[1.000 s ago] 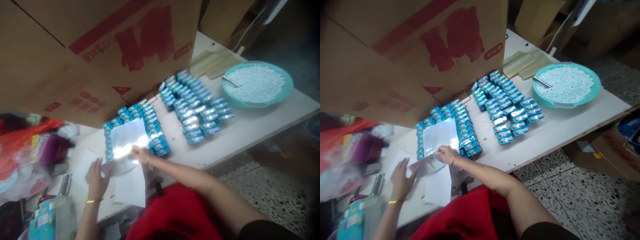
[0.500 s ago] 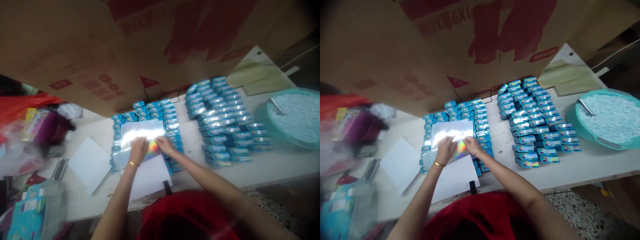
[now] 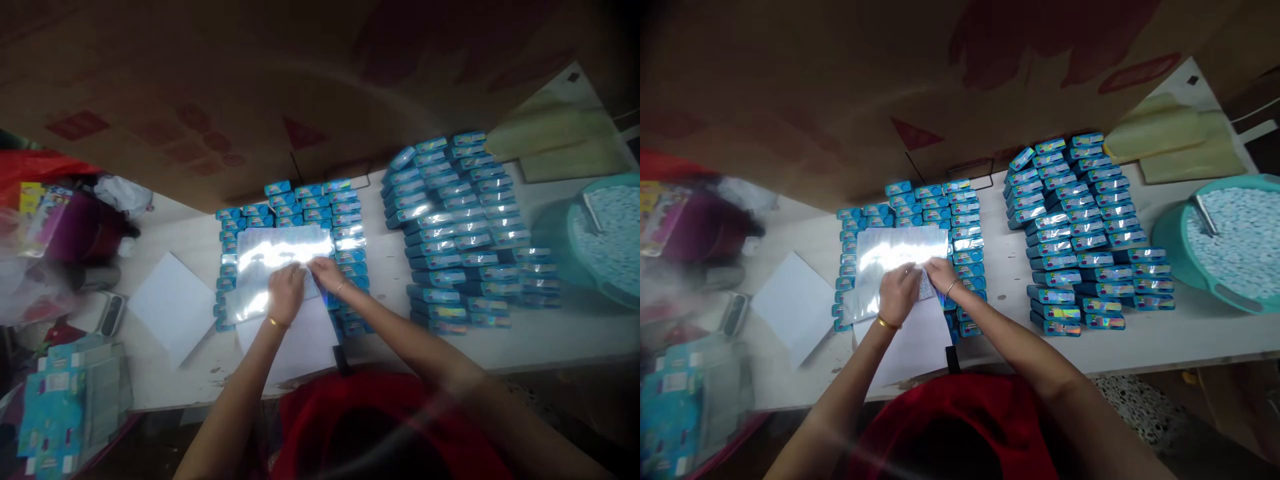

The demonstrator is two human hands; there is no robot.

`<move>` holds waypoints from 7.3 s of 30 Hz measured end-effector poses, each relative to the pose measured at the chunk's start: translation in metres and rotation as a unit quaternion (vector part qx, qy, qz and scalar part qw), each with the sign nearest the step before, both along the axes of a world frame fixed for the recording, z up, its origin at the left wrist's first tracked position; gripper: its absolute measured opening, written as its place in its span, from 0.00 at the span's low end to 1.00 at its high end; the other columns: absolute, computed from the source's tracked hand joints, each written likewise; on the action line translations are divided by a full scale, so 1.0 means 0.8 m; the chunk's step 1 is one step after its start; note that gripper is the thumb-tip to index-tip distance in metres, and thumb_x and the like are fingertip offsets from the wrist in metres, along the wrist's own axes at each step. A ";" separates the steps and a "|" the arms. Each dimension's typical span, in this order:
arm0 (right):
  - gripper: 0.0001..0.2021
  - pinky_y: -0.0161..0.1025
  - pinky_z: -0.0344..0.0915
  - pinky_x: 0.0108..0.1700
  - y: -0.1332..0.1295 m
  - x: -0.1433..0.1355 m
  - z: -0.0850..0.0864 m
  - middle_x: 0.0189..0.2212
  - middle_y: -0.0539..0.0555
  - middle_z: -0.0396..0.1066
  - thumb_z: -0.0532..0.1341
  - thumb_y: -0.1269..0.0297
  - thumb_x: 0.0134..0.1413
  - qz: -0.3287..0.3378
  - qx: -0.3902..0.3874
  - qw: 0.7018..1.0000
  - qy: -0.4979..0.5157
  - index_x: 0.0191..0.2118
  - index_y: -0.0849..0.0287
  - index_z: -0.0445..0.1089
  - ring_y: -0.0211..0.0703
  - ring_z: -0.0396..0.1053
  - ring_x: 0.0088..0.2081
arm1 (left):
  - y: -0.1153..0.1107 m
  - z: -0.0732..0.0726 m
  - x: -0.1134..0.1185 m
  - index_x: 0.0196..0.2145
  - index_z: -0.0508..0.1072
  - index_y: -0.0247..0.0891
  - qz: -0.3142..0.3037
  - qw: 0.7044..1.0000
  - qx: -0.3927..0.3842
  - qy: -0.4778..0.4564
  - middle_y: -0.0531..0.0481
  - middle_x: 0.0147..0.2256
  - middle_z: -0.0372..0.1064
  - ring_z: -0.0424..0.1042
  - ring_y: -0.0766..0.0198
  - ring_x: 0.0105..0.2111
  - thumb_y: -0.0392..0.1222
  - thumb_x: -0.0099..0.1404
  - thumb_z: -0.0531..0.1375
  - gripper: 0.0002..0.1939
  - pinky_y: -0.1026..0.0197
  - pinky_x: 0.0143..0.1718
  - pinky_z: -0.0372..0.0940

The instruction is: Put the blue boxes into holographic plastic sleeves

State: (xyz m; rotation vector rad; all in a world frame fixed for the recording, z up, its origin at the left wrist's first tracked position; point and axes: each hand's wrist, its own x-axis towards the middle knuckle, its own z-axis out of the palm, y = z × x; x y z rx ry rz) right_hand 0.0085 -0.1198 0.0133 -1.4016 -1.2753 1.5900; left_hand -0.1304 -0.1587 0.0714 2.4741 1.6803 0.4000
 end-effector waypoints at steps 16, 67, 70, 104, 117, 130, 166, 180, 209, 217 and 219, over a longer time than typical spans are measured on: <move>0.26 0.40 0.66 0.43 -0.048 0.082 0.088 0.32 0.54 0.72 0.53 0.38 0.55 -0.051 -0.037 0.991 0.122 0.37 0.58 0.71 0.42 0.70 0.37 | -0.015 0.065 0.079 0.27 0.67 0.37 0.365 0.674 -0.140 -0.627 0.56 0.22 0.66 0.66 0.71 0.24 0.44 0.52 0.67 0.13 0.66 0.31 0.63; 0.15 0.35 0.60 0.31 -0.017 0.175 -0.048 0.24 0.46 0.59 0.59 0.55 0.53 -0.195 -0.010 0.976 -0.095 0.42 0.58 0.69 0.37 0.58 0.26 | 0.050 -0.056 0.179 0.35 0.66 0.38 0.273 0.933 -0.131 -0.192 0.47 0.37 0.64 0.66 0.61 0.34 0.38 0.61 0.58 0.04 0.59 0.34 0.63; 0.20 0.37 0.62 0.35 -0.032 0.174 -0.043 0.30 0.49 0.61 0.53 0.59 0.59 -0.184 0.030 0.975 -0.118 0.55 0.57 0.67 0.39 0.61 0.31 | 0.045 -0.055 0.175 0.42 0.67 0.37 0.256 0.943 -0.128 -0.168 0.44 0.41 0.64 0.68 0.59 0.38 0.37 0.63 0.56 0.09 0.59 0.34 0.63; 0.10 0.36 0.58 0.37 -0.011 0.014 0.016 0.26 0.50 0.67 0.54 0.64 0.60 0.097 0.131 0.980 -0.118 0.29 0.57 0.68 0.40 0.63 0.32 | -0.002 -0.009 -0.046 0.46 0.73 0.44 0.026 0.998 -0.063 0.006 0.45 0.43 0.73 0.68 0.55 0.43 0.40 0.68 0.53 0.12 0.52 0.42 0.55; 0.10 0.36 0.60 0.35 -0.005 0.016 0.006 0.24 0.49 0.67 0.54 0.64 0.59 0.098 0.085 0.985 -0.113 0.30 0.58 0.69 0.40 0.64 0.30 | -0.039 0.032 -0.004 0.32 0.66 0.39 0.274 0.828 -0.045 -0.488 0.49 0.35 0.68 0.69 0.65 0.34 0.42 0.62 0.60 0.06 0.60 0.36 0.66; 0.14 0.38 0.65 0.39 -0.055 0.110 0.096 0.29 0.50 0.69 0.60 0.49 0.53 -0.132 -0.077 0.985 0.082 0.31 0.57 0.68 0.40 0.67 0.33 | -0.006 0.055 0.127 0.28 0.65 0.38 0.351 0.631 -0.179 -0.668 0.57 0.22 0.65 0.65 0.71 0.22 0.43 0.54 0.67 0.13 0.66 0.30 0.62; 0.11 0.42 0.60 0.44 -0.044 0.179 -0.015 0.31 0.54 0.69 0.52 0.61 0.61 -0.067 0.107 0.961 -0.247 0.31 0.56 0.67 0.46 0.65 0.38 | -0.001 -0.067 0.179 0.26 0.65 0.38 0.294 0.898 -0.111 -0.308 0.50 0.29 0.63 0.64 0.64 0.30 0.37 0.61 0.55 0.06 0.62 0.31 0.62; 0.27 0.46 0.63 0.48 -0.098 0.178 -0.044 0.40 0.57 0.65 0.45 0.73 0.60 0.019 0.140 0.959 -0.247 0.63 0.52 0.59 0.48 0.63 0.44 | -0.031 -0.037 0.180 0.55 0.66 0.39 0.151 0.961 -0.224 -0.059 0.36 0.50 0.63 0.69 0.55 0.40 0.28 0.63 0.47 0.24 0.57 0.32 0.67; 0.19 0.33 0.53 0.29 -0.038 0.008 0.035 0.20 0.44 0.51 0.54 0.50 0.60 0.044 0.053 0.997 0.047 0.24 0.57 0.56 0.34 0.52 0.25 | -0.013 0.021 -0.045 0.49 0.70 0.43 0.044 0.998 -0.054 -0.005 0.45 0.43 0.73 0.69 0.55 0.43 0.42 0.69 0.53 0.13 0.51 0.42 0.56; 0.21 0.33 0.48 0.25 -0.029 0.003 0.012 0.19 0.43 0.45 0.56 0.49 0.52 -0.046 -0.013 0.998 0.046 0.21 0.55 0.47 0.33 0.47 0.23 | -0.031 0.010 -0.014 0.42 0.71 0.40 0.014 0.999 0.044 -0.011 0.42 0.48 0.72 0.68 0.55 0.45 0.37 0.66 0.55 0.08 0.52 0.43 0.58; 0.20 0.34 0.48 0.25 -0.025 0.002 0.001 0.19 0.43 0.46 0.56 0.50 0.51 -0.058 -0.011 0.998 0.019 0.21 0.55 0.48 0.34 0.47 0.23 | -0.048 0.022 -0.012 0.40 0.71 0.40 0.005 0.999 0.029 -0.044 0.42 0.45 0.72 0.69 0.56 0.44 0.36 0.65 0.57 0.06 0.53 0.42 0.59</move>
